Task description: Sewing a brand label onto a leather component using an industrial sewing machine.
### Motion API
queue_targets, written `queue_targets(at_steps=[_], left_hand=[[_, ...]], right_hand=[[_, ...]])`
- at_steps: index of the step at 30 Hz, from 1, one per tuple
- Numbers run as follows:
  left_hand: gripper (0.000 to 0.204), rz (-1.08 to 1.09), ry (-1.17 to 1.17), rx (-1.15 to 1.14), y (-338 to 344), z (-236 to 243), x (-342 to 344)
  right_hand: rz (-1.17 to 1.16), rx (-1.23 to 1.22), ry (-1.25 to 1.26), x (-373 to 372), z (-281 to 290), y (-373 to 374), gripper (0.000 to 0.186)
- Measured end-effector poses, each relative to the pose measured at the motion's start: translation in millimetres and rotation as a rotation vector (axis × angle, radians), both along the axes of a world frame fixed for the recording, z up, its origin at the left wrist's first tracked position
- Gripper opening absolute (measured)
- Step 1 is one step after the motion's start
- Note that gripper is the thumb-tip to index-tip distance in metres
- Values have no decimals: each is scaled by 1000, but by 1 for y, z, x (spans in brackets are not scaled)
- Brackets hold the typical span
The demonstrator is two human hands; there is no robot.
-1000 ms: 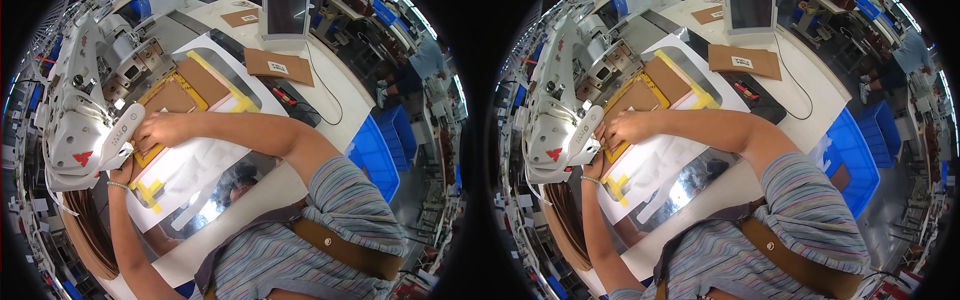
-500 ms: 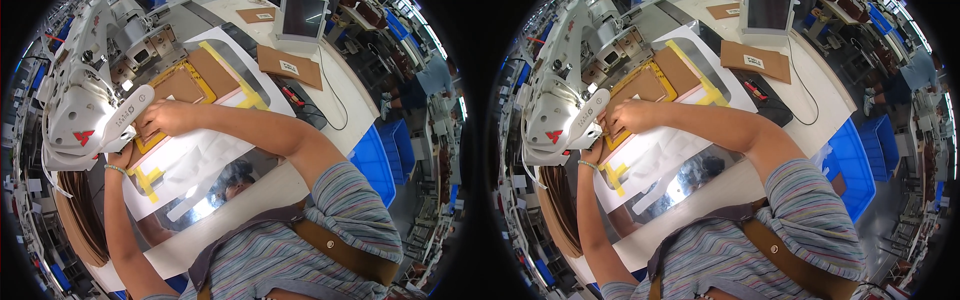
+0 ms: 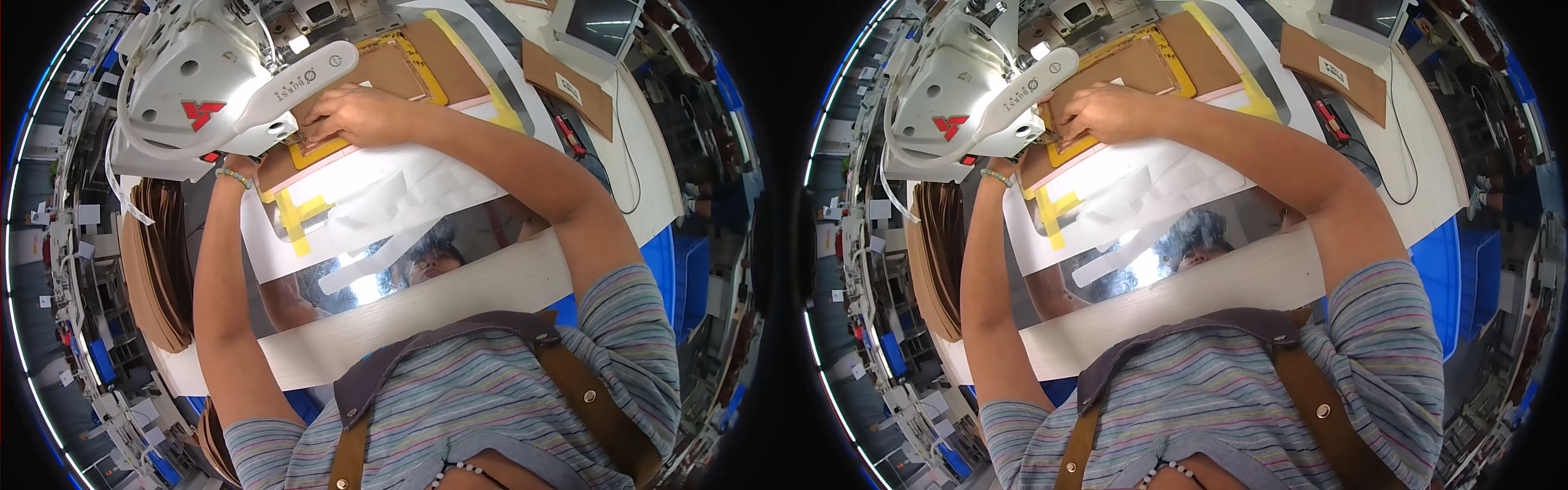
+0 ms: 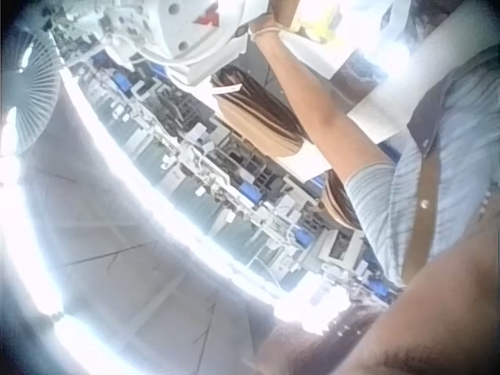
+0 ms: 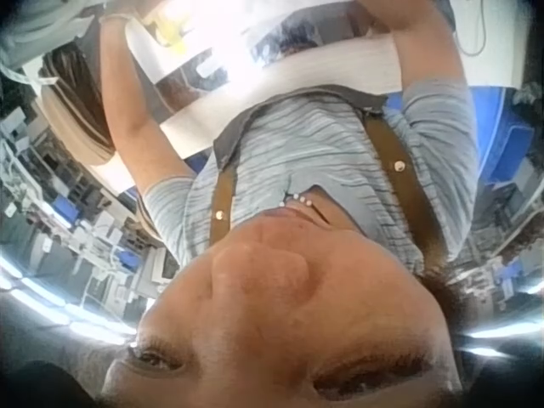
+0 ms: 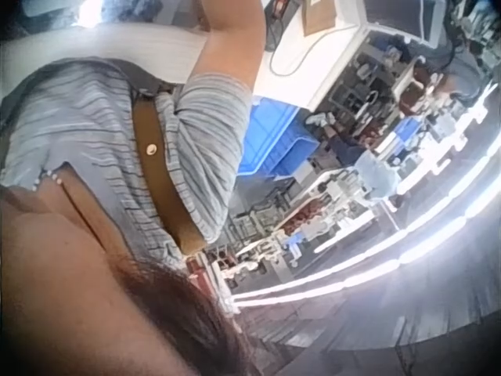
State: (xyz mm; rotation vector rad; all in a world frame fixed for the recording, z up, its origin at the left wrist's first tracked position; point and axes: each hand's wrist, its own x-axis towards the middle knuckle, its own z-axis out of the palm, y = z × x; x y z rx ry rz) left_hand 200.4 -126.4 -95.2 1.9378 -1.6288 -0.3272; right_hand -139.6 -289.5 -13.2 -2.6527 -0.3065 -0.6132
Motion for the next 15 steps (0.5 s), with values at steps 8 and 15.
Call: queue_targets(at_steps=[8,15], left_hand=[[44,-31,217,-95,-10,-18,18],[43,-243,796,-126,-23,-13,-4]], right_hand=[[45,-15,-34,10,-4,-9,35],[68,-36,-5,13,-14,-16,34]])
